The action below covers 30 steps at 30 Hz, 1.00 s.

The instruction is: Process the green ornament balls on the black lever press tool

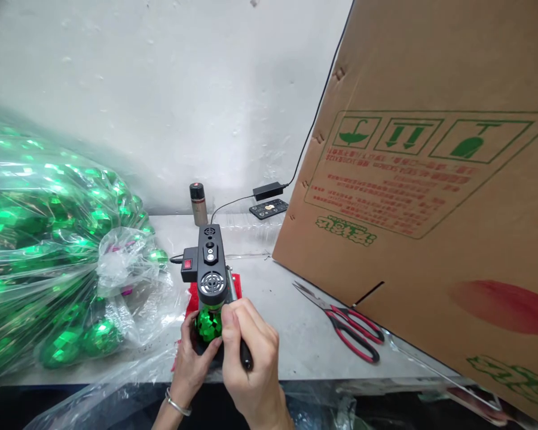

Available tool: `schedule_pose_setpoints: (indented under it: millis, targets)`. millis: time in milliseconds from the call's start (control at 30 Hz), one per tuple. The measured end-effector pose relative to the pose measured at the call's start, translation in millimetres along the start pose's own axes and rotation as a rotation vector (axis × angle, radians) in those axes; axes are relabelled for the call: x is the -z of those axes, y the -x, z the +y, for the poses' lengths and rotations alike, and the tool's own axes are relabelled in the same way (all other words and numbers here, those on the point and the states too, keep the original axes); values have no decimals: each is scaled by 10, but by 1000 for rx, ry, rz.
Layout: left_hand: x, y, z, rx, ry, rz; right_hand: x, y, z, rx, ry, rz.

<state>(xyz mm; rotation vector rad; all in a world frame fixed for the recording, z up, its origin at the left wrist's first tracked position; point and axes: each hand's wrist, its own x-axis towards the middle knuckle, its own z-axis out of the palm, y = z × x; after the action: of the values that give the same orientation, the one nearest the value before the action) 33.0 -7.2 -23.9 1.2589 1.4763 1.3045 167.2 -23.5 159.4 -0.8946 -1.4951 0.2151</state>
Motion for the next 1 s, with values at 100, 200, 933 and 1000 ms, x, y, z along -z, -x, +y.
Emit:
schedule_pose_setpoints:
  millis: [100,200,933,1000]
  targets:
    - [-62,-13,-19,-66,-60,-5,3,-2,-11,-25,5,-8]
    - [-105,-49,-67,-116,-101,-25,16,-8,-17,-23,12,-21]
    - [-54,-124,-128,-81,-136,-100,-79,394,258,45,8,68]
    - [-49,-118,-131,-73,-141,-103,-103,432,250,-7,9,95]
